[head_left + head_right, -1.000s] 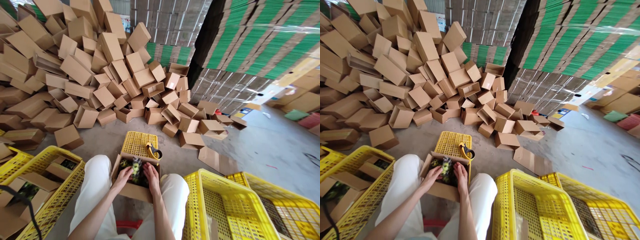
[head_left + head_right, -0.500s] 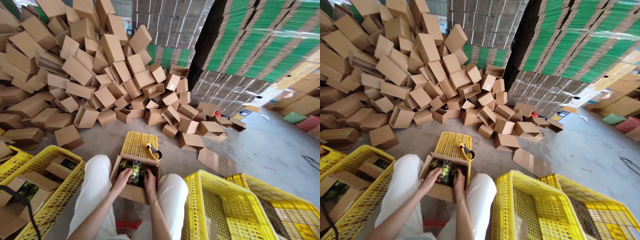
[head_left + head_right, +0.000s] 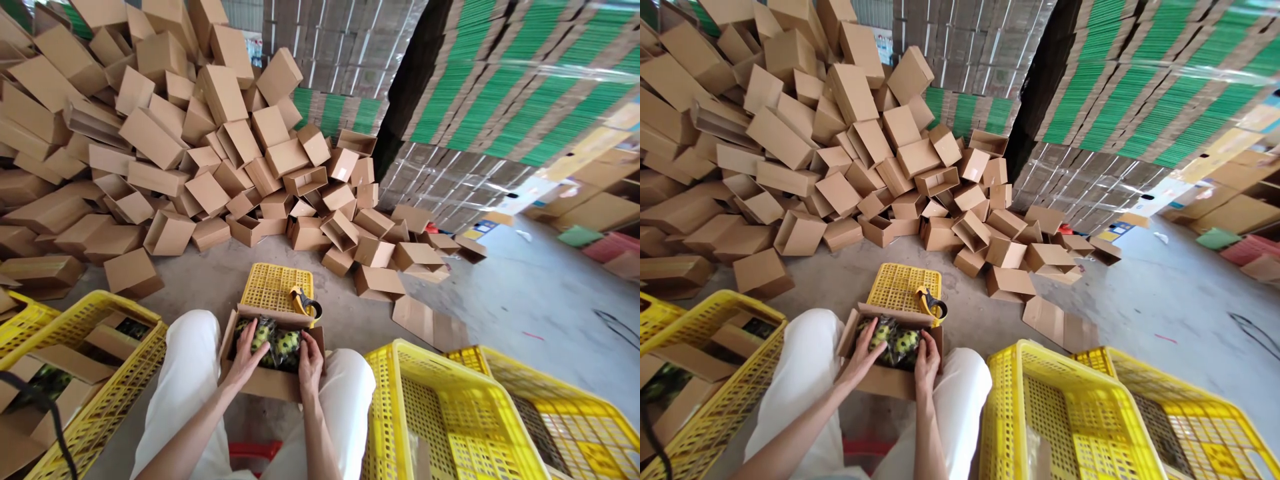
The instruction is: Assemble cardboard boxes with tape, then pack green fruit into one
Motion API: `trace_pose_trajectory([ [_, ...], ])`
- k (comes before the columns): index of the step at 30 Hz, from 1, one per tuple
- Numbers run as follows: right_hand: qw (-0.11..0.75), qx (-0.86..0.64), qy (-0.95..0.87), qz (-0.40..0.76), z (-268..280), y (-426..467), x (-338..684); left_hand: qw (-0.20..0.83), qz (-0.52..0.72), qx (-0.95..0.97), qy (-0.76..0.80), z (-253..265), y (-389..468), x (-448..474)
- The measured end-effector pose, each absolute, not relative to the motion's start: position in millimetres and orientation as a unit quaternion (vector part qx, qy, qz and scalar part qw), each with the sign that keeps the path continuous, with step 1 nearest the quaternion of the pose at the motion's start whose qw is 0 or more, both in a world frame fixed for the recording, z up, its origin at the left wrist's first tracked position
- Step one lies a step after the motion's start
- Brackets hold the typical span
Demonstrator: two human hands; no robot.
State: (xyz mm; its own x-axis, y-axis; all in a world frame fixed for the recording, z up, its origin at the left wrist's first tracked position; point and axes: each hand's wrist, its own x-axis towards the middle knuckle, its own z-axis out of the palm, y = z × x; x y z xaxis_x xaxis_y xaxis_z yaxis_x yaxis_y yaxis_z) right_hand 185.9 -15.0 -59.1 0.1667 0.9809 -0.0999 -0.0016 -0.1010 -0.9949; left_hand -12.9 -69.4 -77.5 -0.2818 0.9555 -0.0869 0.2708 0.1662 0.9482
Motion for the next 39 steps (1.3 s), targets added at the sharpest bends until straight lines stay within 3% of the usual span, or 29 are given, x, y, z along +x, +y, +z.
trace_pose_trajectory([
  [5,0.514,-0.540,-0.369,0.556,-64.0,-15.7,180.4,0.290,0.403,0.594,0.633,-72.5,-76.0,-4.4],
  [8,0.477,-0.522,-0.379,0.597,-68.8,-16.5,179.3,0.346,0.439,0.515,0.650,-72.0,-72.2,-10.1],
  [10,0.428,-0.540,-0.454,0.565,-74.3,-17.0,180.0,0.393,0.458,0.433,0.669,-72.0,-68.7,-16.9],
  [15,0.206,-0.621,-0.634,0.412,-92.9,-14.8,182.8,0.440,0.490,0.326,0.678,-69.5,-66.5,-25.8],
  [19,0.160,-0.639,-0.636,0.402,-100.8,-5.9,182.4,0.417,0.455,0.338,0.710,-62.6,-66.6,-25.7],
  [35,0.210,-0.560,-0.661,0.453,-85.0,-14.0,189.6,0.438,0.468,0.349,0.684,-68.4,-57.6,-26.9],
  [39,0.257,-0.573,-0.643,0.438,-81.8,-16.1,188.3,0.441,0.455,0.356,0.687,-66.6,-59.2,-26.1],
])
